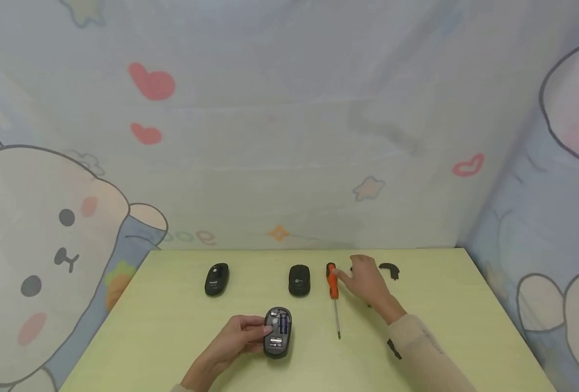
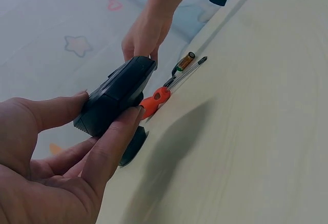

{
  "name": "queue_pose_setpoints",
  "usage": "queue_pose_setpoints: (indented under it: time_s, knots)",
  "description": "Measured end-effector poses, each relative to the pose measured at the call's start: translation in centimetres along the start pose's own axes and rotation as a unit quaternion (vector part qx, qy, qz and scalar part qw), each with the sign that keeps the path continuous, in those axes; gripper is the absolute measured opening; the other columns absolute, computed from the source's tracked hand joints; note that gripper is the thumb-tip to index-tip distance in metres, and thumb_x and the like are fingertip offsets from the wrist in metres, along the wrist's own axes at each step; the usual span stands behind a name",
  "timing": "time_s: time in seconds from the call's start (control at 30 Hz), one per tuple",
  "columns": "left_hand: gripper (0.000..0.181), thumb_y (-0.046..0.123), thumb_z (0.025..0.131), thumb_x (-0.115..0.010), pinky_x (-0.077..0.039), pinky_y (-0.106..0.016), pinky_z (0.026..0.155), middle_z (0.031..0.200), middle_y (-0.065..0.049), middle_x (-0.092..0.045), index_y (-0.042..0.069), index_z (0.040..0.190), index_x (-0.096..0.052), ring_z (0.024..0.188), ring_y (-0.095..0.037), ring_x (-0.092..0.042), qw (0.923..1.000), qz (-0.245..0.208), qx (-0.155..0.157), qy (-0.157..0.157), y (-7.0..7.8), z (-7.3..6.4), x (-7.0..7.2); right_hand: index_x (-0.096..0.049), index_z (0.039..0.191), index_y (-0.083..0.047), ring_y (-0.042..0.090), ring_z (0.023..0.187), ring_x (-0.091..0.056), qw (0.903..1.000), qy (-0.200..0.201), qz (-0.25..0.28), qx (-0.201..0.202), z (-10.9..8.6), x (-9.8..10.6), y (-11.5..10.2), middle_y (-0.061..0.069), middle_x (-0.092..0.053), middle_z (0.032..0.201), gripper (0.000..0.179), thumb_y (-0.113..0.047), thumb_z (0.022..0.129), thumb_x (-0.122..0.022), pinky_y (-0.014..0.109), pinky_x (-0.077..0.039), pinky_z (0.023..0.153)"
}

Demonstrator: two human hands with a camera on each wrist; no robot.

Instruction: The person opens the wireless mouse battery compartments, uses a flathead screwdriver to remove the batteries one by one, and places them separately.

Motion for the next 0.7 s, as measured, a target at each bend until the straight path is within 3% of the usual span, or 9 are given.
queue_pose_setpoints:
  time_s: [0.2,0.43,0.7]
  knots:
    - [0.051,0.015,0.100,-0.072,-0.068,-0.035,0.085,0.119,-0.023,-0.077,-0.017,0.137,-0.057,0.098,-0.019,-0.079,0.9999,0.006,0.007,0.009,-0.2,-0.1,0.3,-0.049,0.142,0.020,0.061,0.139,-0.046,0.9992,-0.022,-0.034,0.002,0.3,-1.5,-0.8,0.042,-0.053,0.145,0.080,-0.047,0.102,-0.066,0.069,-0.042,0.117]
    - [0.049,0.015,0.099,-0.072,-0.068,-0.034,0.085,0.116,-0.020,-0.078,-0.016,0.135,-0.060,0.095,-0.017,-0.079,0.9999,0.002,0.008,0.010,-0.4,-0.2,0.3,-0.051,0.137,0.022,0.067,0.140,-0.041,0.9968,-0.042,-0.068,-0.001,0.8,-3.0,-0.8,0.047,-0.050,0.143,0.078,-0.046,0.102,-0.065,0.080,-0.038,0.113]
    - [0.051,0.016,0.099,-0.073,-0.068,-0.034,0.086,0.118,-0.018,-0.077,-0.017,0.136,-0.059,0.096,-0.016,-0.078,0.9999,0.010,0.000,0.013,-0.2,-0.2,0.3,-0.047,0.140,0.024,0.068,0.146,-0.031,0.9962,-0.055,-0.067,0.005,0.4,-3.7,-1.2,0.048,-0.042,0.150,0.077,-0.043,0.104,-0.063,0.083,-0.031,0.116]
Point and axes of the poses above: each hand's wrist, its own z-axis towards the middle knuckle, its own x-axis out of the back of the hand, y = z × x, the point moved 3 cm from there along z, towards the middle knuckle
